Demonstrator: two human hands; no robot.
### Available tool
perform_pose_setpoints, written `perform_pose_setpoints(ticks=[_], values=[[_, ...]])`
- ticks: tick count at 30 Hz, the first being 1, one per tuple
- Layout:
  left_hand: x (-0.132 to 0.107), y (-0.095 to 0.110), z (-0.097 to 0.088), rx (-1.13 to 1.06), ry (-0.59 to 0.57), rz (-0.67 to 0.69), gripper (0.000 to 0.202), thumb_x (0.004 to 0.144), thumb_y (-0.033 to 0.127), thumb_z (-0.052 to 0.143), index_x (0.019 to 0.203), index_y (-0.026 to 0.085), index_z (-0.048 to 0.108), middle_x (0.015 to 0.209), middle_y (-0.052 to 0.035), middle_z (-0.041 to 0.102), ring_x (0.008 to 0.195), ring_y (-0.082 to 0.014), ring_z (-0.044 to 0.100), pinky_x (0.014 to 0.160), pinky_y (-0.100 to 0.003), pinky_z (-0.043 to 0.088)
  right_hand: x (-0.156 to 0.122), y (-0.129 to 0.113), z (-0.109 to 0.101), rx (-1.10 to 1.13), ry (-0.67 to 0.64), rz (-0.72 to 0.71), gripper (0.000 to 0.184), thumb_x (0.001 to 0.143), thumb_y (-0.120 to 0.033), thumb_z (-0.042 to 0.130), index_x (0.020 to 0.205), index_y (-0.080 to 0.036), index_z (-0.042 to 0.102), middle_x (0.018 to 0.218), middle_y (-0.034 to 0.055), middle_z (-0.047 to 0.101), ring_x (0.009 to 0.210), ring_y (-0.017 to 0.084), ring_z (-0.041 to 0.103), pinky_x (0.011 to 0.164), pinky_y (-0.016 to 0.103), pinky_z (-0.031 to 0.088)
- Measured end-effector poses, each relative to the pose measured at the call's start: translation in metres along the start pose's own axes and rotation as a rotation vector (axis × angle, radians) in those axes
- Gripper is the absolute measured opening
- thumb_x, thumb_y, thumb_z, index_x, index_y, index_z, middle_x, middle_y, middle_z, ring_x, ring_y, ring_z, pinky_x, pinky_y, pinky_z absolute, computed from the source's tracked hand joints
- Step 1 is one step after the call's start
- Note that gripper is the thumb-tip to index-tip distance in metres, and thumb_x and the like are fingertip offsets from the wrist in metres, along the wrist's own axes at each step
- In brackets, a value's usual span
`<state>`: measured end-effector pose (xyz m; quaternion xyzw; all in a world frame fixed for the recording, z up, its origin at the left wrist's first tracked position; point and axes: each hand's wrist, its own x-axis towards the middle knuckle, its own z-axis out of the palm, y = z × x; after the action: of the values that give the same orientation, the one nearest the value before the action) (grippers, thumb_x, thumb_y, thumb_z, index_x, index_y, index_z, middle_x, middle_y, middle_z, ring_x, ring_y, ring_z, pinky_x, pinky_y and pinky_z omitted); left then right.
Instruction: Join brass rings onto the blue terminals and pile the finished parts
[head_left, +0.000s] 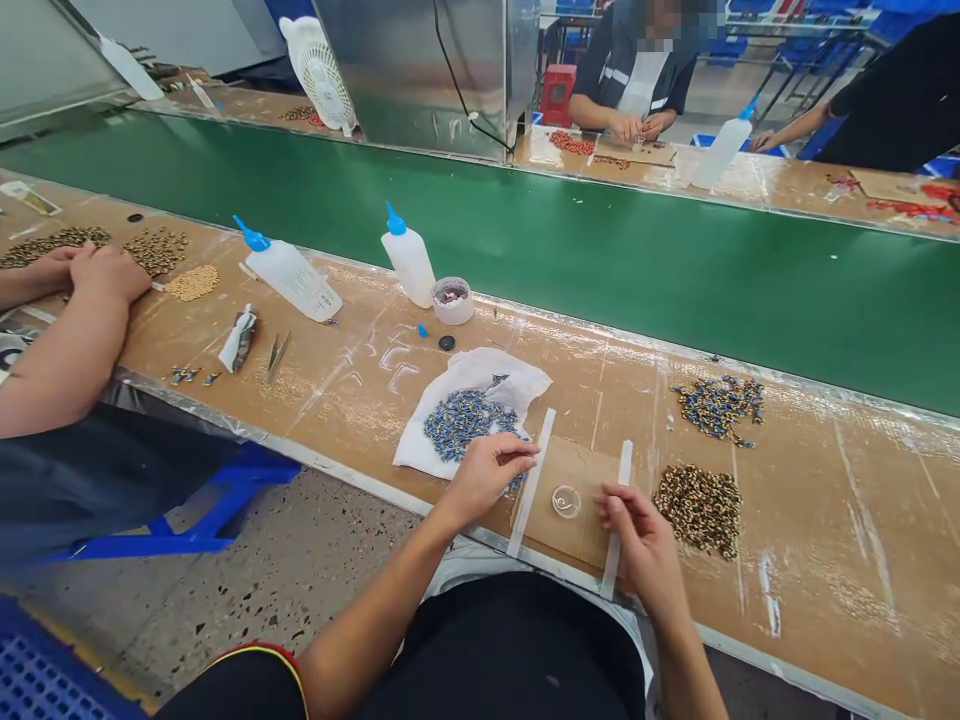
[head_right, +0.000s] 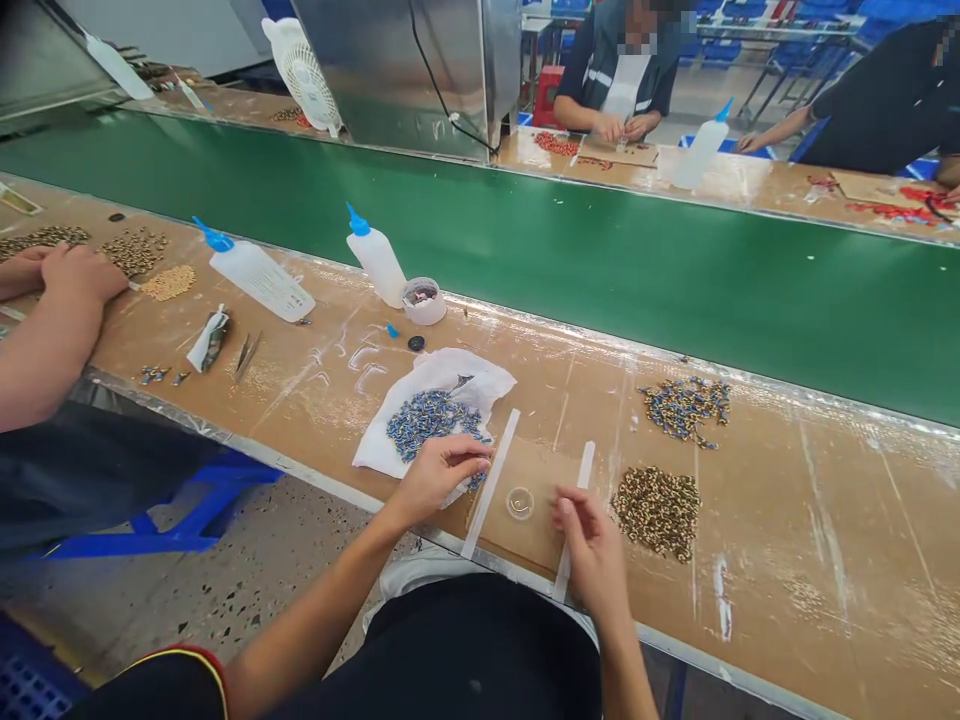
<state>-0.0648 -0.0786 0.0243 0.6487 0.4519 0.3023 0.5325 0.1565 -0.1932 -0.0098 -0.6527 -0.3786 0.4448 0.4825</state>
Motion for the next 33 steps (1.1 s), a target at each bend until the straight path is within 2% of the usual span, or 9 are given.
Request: perform_pose_setpoints(ticks=[2, 5, 11, 15, 19, 25, 29, 33], values=[[0.003, 0.001, -0.002, -0.017, 0.009, 0.003, 0.021, 0.083, 0.028, 0.066, 0.097, 0.016, 0.075, 0.091, -0.0077, 0.073, 0.083, -0.0181, 0.064, 0.076, -0.028, 0.050, 0.003, -0.005, 0.019, 0.000, -0.063, 0.010, 0.041, 0.085, -0.051, 0.063, 0.107, -0.016, 0.067, 0.093, 0.0109, 0.072, 0.083, 0.022, 0.068, 0.073, 0.034, 0.056], [0.005, 0.001, -0.001, -0.096, 0.032, -0.037, 0.021, 0.081, 0.026, 0.067, 0.098, 0.014, 0.072, 0.086, -0.0055, 0.071, 0.079, -0.0162, 0.063, 0.074, -0.026, 0.051, 0.009, -0.006, 0.028, -0.002, -0.093, 0.007, 0.043, 0.084, -0.052, 0.064, 0.107, -0.015, 0.067, 0.094, 0.0110, 0.073, 0.083, 0.021, 0.068, 0.071, 0.033, 0.056], [0.000, 0.000, 0.014, -0.023, -0.039, -0.017, 0.010, 0.083, 0.025, 0.066, 0.084, 0.015, 0.065, 0.077, -0.0015, 0.065, 0.073, -0.0136, 0.060, 0.071, -0.024, 0.048, 0.011, -0.003, 0.028, -0.014, -0.099, 0.011, 0.038, 0.083, -0.050, 0.066, 0.095, -0.015, 0.070, 0.088, 0.0101, 0.073, 0.076, 0.020, 0.067, 0.067, 0.030, 0.055], [-0.006, -0.004, 0.021, 0.024, -0.036, 0.000, 0.011, 0.082, 0.025, 0.068, 0.079, 0.015, 0.065, 0.073, -0.0006, 0.064, 0.068, -0.0122, 0.058, 0.066, -0.022, 0.044, 0.010, -0.002, 0.030, -0.024, -0.083, -0.011, 0.032, 0.085, -0.046, 0.066, 0.093, -0.016, 0.071, 0.088, 0.0089, 0.072, 0.077, 0.019, 0.066, 0.067, 0.030, 0.053], [-0.021, -0.013, 0.024, -0.008, -0.042, -0.026, 0.015, 0.083, 0.029, 0.069, 0.081, 0.014, 0.067, 0.071, -0.0011, 0.064, 0.065, -0.0116, 0.054, 0.061, -0.021, 0.042, 0.008, -0.001, 0.031, -0.032, -0.059, -0.062, 0.027, 0.086, -0.042, 0.065, 0.092, -0.016, 0.071, 0.090, 0.0086, 0.070, 0.079, 0.019, 0.064, 0.067, 0.029, 0.052], [-0.045, -0.022, 0.031, -0.056, -0.092, -0.097, 0.017, 0.085, 0.030, 0.066, 0.086, 0.014, 0.071, 0.078, -0.0035, 0.067, 0.065, -0.0114, 0.056, 0.061, -0.022, 0.043, 0.003, -0.003, 0.031, -0.063, -0.030, -0.144, 0.019, 0.088, -0.036, 0.064, 0.085, -0.018, 0.070, 0.088, 0.0077, 0.068, 0.083, 0.019, 0.062, 0.073, 0.031, 0.050], [-0.049, -0.021, 0.034, -0.006, -0.164, -0.109, 0.015, 0.085, 0.027, 0.065, 0.087, 0.014, 0.071, 0.077, -0.0034, 0.067, 0.064, -0.0115, 0.055, 0.060, -0.021, 0.043, 0.002, -0.007, 0.032, -0.059, -0.013, -0.177, 0.016, 0.086, -0.032, 0.066, 0.079, -0.018, 0.070, 0.089, 0.0079, 0.067, 0.088, 0.020, 0.062, 0.077, 0.032, 0.049], [-0.048, -0.019, 0.035, 0.075, -0.166, -0.067, 0.013, 0.085, 0.026, 0.065, 0.086, 0.014, 0.071, 0.075, -0.0028, 0.067, 0.062, -0.0109, 0.053, 0.058, -0.021, 0.042, 0.003, -0.008, 0.031, -0.001, 0.070, -0.187, 0.017, 0.087, -0.033, 0.066, 0.079, -0.018, 0.068, 0.089, 0.0073, 0.067, 0.089, 0.021, 0.063, 0.078, 0.034, 0.049]])
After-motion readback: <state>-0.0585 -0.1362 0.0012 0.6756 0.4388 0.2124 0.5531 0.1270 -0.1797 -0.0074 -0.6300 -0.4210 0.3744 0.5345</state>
